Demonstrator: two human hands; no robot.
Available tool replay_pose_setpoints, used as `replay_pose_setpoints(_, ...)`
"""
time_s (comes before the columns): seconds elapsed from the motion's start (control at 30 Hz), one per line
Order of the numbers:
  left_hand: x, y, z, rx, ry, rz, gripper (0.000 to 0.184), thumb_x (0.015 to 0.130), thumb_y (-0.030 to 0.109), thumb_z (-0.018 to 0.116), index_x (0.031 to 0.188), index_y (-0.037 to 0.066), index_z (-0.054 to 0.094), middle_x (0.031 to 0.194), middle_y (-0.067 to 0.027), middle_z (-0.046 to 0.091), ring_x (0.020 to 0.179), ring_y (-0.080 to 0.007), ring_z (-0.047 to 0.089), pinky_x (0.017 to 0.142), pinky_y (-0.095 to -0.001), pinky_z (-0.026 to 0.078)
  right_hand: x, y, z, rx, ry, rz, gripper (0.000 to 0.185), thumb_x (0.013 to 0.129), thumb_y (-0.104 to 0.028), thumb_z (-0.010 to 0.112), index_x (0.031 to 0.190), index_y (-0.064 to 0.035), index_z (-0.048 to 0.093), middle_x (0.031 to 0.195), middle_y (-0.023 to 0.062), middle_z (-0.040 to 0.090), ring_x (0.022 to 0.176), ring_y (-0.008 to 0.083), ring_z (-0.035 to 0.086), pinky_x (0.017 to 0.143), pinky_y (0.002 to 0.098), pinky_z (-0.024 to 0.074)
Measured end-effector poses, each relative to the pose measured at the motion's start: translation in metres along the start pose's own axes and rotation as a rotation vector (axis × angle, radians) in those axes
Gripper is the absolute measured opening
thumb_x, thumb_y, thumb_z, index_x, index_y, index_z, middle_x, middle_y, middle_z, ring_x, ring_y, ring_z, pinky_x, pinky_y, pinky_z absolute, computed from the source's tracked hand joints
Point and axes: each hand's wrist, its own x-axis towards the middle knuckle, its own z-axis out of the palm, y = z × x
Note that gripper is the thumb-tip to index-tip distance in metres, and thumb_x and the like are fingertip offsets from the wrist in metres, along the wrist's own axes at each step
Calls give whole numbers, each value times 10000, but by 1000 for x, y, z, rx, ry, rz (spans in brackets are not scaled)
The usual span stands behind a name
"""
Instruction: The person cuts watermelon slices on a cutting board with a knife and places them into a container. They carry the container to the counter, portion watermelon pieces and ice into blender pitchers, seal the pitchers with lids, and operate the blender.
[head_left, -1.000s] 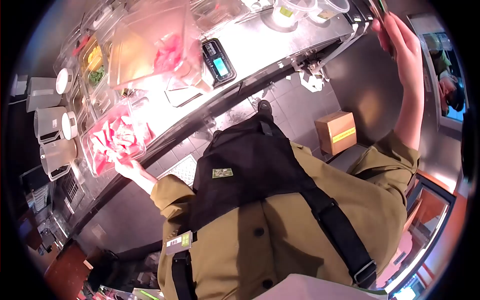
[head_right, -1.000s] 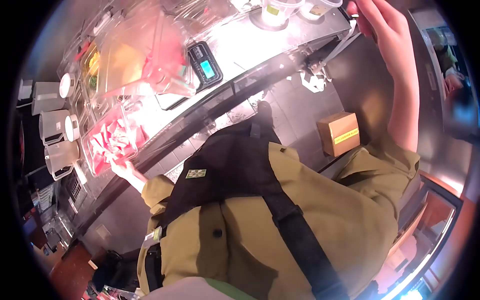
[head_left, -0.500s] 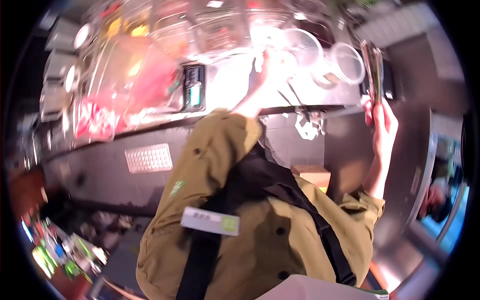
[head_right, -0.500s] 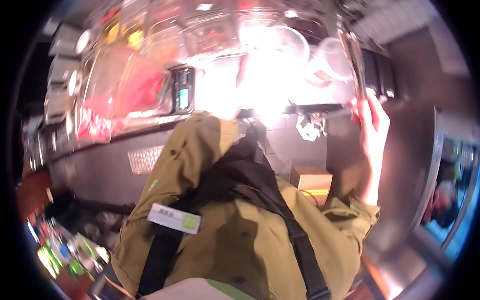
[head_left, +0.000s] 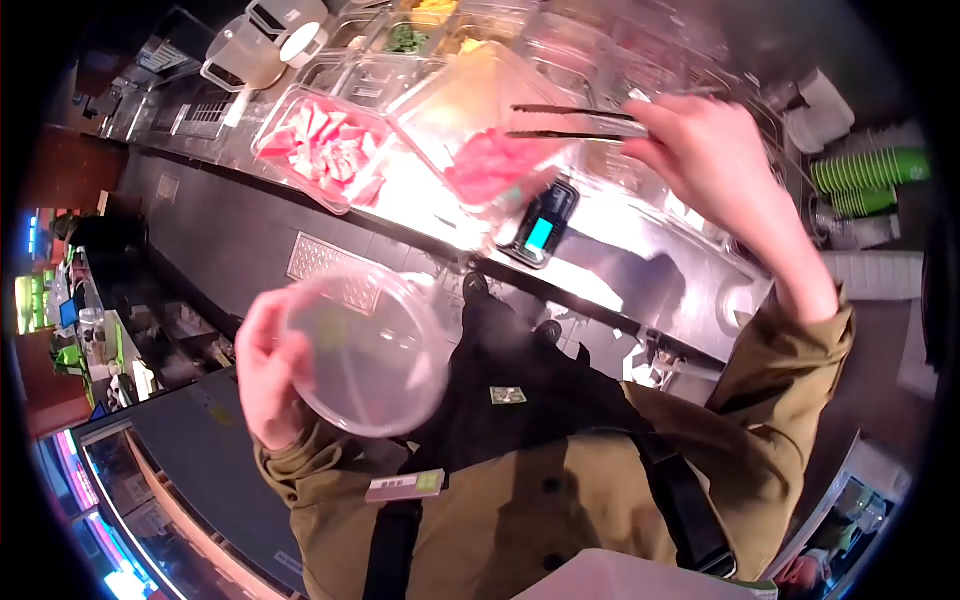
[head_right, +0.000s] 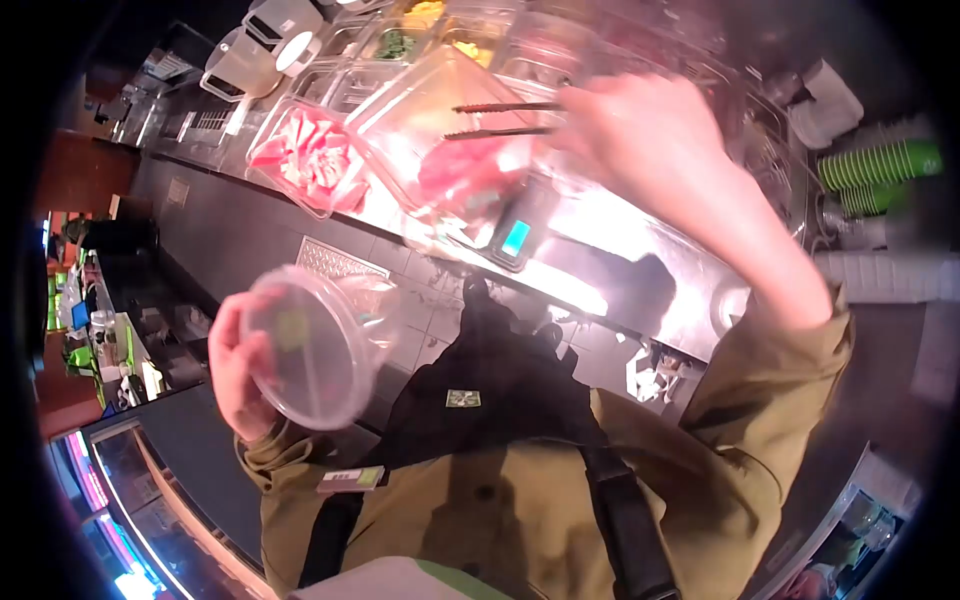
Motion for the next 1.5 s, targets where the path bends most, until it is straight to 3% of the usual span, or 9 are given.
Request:
replay_pose_setpoints(0.13, 66, -21, -57, 59, -97, 36, 338, 737, 172, 592, 976, -6, 431, 1141, -145, 478, 926, -151, 486, 820, -268, 389, 80, -36, 6, -272, -405, -141, 102, 699, -156, 571, 674, -58, 585, 671, 90, 579, 628, 256, 574, 545, 340, 424)
replay_pose_setpoints(0.3, 130, -26, -58, -2, -316, -216, 305, 800, 208, 553, 985, -10, 448, 1028, -131, 537, 408, -50, 441, 317, -154, 311, 106, -46, 43, -287, -465, -242, 110, 689, -119, 524, 611, -104, 599, 629, 57, 589, 633, 215, 586, 569, 327, 429)
replay_pose_setpoints(0.4, 154, -12, -57, -56, -483, -298, 234, 816, 184, 548, 932, 9, 444, 730, -44, 530, 486, -75, 495, 378, -174, 365, 122, -47, 56, -331, -686, -212, 121, 683, -118, 525, 586, -112, 597, 645, 62, 599, 635, 214, 590, 551, 331, 436)
replay_pose_setpoints(0.67, 169, -4, -46, 2, -587, -405, 221, 827, 155, 535, 941, 3, 421, 794, -65, 510, 494, -103, 514, 422, -204, 407, 95, -27, -58, 141, -215, -17, 249, 623, -180, 640, 832, -48, 604, 575, 88, 527, 581, 276, 534, 494, 343, 423)
replay_pose_setpoints(0.87, 150, 8, -45, -20, -520, -404, 200, 822, 140, 542, 908, 13, 413, 767, -60, 515, 507, -102, 525, 411, -198, 404, 108, -34, -63, -123, -354, -134, 351, 659, -207, 606, 922, 16, 538, 643, 100, 504, 561, 257, 519, 470, 338, 389)
replay_pose_setpoints(1.03, 150, -2, -43, -10, -483, -439, 182, 813, 108, 548, 875, 23, 399, 759, -60, 523, 493, -98, 529, 409, -202, 418, 111, -37, 63, -227, -541, -501, 119, 615, -133, 555, 497, -140, 545, 553, 31, 553, 609, 181, 577, 496, 293, 424)
replay_pose_setpoints(1.2, 147, -2, -50, 11, -492, -438, 177, 806, 92, 554, 862, 30, 398, 766, -64, 529, 508, -105, 545, 401, -202, 421, 108, -22, 20, -32, -560, -208, 32, 612, -112, 579, 640, -99, 588, 627, 45, 572, 570, 207, 561, 474, 306, 416)
replay_pose_setpoints(1.43, 143, 2, -40, -25, -471, -421, 158, 823, 111, 529, 885, 32, 406, 765, -57, 525, 530, -113, 551, 403, -205, 424, 122, -45, -38, 448, -163, -367, 390, 530, -125, 674, 868, 33, 562, 616, 110, 491, 563, 275, 507, 475, 350, 381)
replay_pose_setpoints(1.5, 140, 3, -38, -28, -429, -405, 155, 829, 119, 521, 887, 32, 406, 764, -54, 523, 541, -112, 553, 403, -205, 424, 112, -34, -47, 246, -249, -226, 406, 520, -121, 676, 880, 30, 561, 631, 106, 506, 576, 273, 517, 481, 349, 394)
